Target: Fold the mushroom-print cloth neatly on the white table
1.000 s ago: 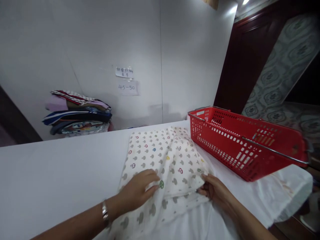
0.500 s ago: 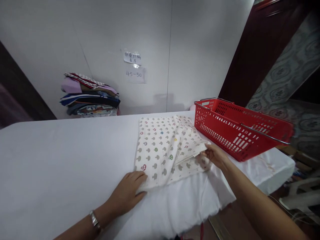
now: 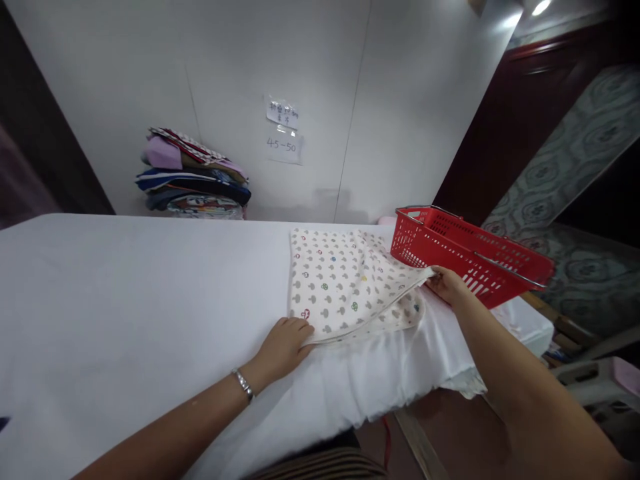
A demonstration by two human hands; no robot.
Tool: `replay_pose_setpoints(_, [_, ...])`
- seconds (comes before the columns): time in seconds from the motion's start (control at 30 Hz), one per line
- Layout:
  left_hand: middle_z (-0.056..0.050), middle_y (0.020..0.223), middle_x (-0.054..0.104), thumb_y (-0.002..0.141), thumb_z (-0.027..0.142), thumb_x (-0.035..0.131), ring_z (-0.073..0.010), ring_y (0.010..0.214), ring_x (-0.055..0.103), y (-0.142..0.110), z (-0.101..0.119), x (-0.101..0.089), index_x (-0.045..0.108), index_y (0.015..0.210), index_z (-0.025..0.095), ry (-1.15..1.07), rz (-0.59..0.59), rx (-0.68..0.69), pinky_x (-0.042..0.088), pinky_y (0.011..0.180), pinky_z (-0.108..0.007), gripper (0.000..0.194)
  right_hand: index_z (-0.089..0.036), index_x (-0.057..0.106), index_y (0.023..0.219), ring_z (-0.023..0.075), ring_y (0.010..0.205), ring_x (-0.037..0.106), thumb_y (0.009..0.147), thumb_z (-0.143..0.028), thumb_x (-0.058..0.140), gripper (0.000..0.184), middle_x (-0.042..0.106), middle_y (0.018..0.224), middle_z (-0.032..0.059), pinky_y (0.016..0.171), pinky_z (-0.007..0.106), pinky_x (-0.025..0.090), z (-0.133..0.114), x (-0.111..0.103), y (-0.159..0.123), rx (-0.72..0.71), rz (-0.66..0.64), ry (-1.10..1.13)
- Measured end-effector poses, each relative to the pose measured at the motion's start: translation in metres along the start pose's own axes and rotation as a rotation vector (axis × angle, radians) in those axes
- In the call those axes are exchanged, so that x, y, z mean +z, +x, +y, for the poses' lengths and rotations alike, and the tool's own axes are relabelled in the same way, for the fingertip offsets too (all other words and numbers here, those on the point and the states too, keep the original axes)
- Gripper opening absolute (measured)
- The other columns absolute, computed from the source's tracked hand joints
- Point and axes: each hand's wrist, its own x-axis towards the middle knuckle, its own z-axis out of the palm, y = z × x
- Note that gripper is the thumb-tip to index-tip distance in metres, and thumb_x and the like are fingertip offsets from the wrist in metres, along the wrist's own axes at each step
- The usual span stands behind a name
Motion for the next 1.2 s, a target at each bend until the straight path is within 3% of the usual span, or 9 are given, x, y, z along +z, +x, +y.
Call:
replay_pose_setpoints(0.17, [-0.004, 0.098, 0.060, 0.084, 0.017, 0.047, -0.0207, 0.093, 0.053, 0.003, 0.004, 0.001, 0.057, 0.091, 0.020, 0.055, -0.023, -0.038, 0.039, 0.079, -0.035, 0.013, -0.015, 0.054, 0.069, 0.0104, 0.044, 0.054, 0.079, -0.008, 0.053, 0.012, 0.057, 0.052, 0.0003, 0.047, 0.020, 0.052, -0.003, 0.002, -0.004, 0.086, 0.088, -0.263])
replay_pose_setpoints(0.33, [-0.008, 0.104, 0.058, 0.077, 0.002, 0.041, -0.0222, 0.098, 0.051, 0.009, 0.011, 0.004, 0.057, 0.092, 0.017, 0.177, -0.018, -0.102, 0.040, 0.078, -0.035, 0.026, -0.013, 0.056, 0.068, 0.0109, 0.038, 0.051, 0.074, -0.007, 0.057, 0.009, 0.052, 0.043, -0.0014, 0.038, 0.020, 0.046, -0.011, 0.016, 0.001, 0.108, 0.130, -0.497])
replay_pose_setpoints(0.5, [-0.006, 0.105, 0.054, 0.080, 0.005, 0.038, -0.0183, 0.096, 0.052, 0.006, 0.008, -0.009, 0.053, 0.104, 0.018, 0.066, 0.061, -0.301, 0.043, 0.071, -0.029, 0.031, -0.012, 0.056, 0.065, 0.0104, 0.038, 0.050, 0.069, -0.006, 0.063, 0.010, 0.048, 0.040, -0.0025, 0.038, 0.018, 0.043, -0.024, 0.066, 0.006, 0.048, 0.007, -0.578])
replay_pose_setpoints(0.67, [-0.003, 0.110, 0.049, 0.081, 0.011, 0.036, -0.0147, 0.084, 0.055, -0.020, -0.007, -0.014, 0.050, 0.104, 0.021, -0.033, 0.186, -0.497, 0.041, 0.061, -0.026, 0.029, -0.015, 0.057, 0.086, 0.0089, 0.056, 0.059, 0.081, -0.018, 0.058, 0.006, 0.063, 0.066, 0.0002, 0.057, 0.019, 0.053, -0.041, 0.109, 0.004, -0.050, -0.158, -0.519])
replay_pose_setpoints(0.77, [-0.004, 0.104, 0.050, 0.079, 0.012, 0.037, -0.0174, 0.092, 0.052, -0.031, -0.010, -0.011, 0.051, 0.095, 0.020, 0.017, 0.099, -0.506, 0.039, 0.061, -0.027, 0.023, -0.014, 0.056, 0.091, 0.0088, 0.062, 0.060, 0.087, -0.020, 0.051, 0.009, 0.064, 0.074, 0.0019, 0.062, 0.020, 0.053, -0.022, 0.095, -0.005, 0.021, -0.145, -0.556])
replay_pose_setpoints(0.93, [-0.004, 0.094, 0.051, 0.076, 0.011, 0.039, -0.0180, 0.088, 0.052, -0.030, -0.008, -0.010, 0.049, 0.086, 0.019, 0.057, -0.064, -0.514, 0.037, 0.064, -0.029, 0.017, -0.010, 0.056, 0.104, 0.0157, 0.077, 0.061, 0.090, -0.026, 0.052, 0.022, 0.062, 0.095, 0.0082, 0.067, 0.032, 0.054, 0.046, 0.031, -0.018, 0.324, -0.006, -0.775])
replay_pose_setpoints(1.03, [-0.004, 0.095, 0.051, 0.076, 0.014, 0.039, -0.0185, 0.087, 0.052, -0.025, -0.006, -0.012, 0.050, 0.086, 0.019, 0.052, -0.100, -0.502, 0.037, 0.064, -0.029, 0.015, -0.015, 0.054, 0.113, 0.0161, 0.089, 0.059, 0.090, -0.034, 0.053, 0.030, 0.058, 0.109, 0.0061, 0.075, 0.035, 0.052, 0.066, 0.002, -0.014, 0.412, 0.031, -0.872])
replay_pose_setpoints(1.1, [-0.005, 0.096, 0.052, 0.078, 0.015, 0.039, -0.0198, 0.088, 0.052, -0.023, -0.005, -0.013, 0.051, 0.086, 0.018, 0.078, -0.101, -0.473, 0.038, 0.066, -0.030, 0.015, -0.013, 0.057, 0.108, 0.0151, 0.083, 0.061, 0.090, -0.032, 0.053, 0.027, 0.061, 0.102, 0.0065, 0.071, 0.033, 0.053, 0.068, -0.008, -0.009, 0.421, 0.044, -0.931])
replay_pose_setpoints(1.2, [-0.007, 0.096, 0.052, 0.079, 0.015, 0.037, -0.0217, 0.088, 0.051, -0.022, -0.003, -0.011, 0.053, 0.085, 0.018, 0.133, -0.082, -0.409, 0.039, 0.069, -0.033, 0.017, -0.010, 0.061, 0.083, 0.0152, 0.058, 0.061, 0.084, -0.025, 0.060, 0.015, 0.063, 0.068, 0.0069, 0.053, 0.027, 0.051, 0.067, -0.016, -0.002, 0.382, 0.032, -0.996])
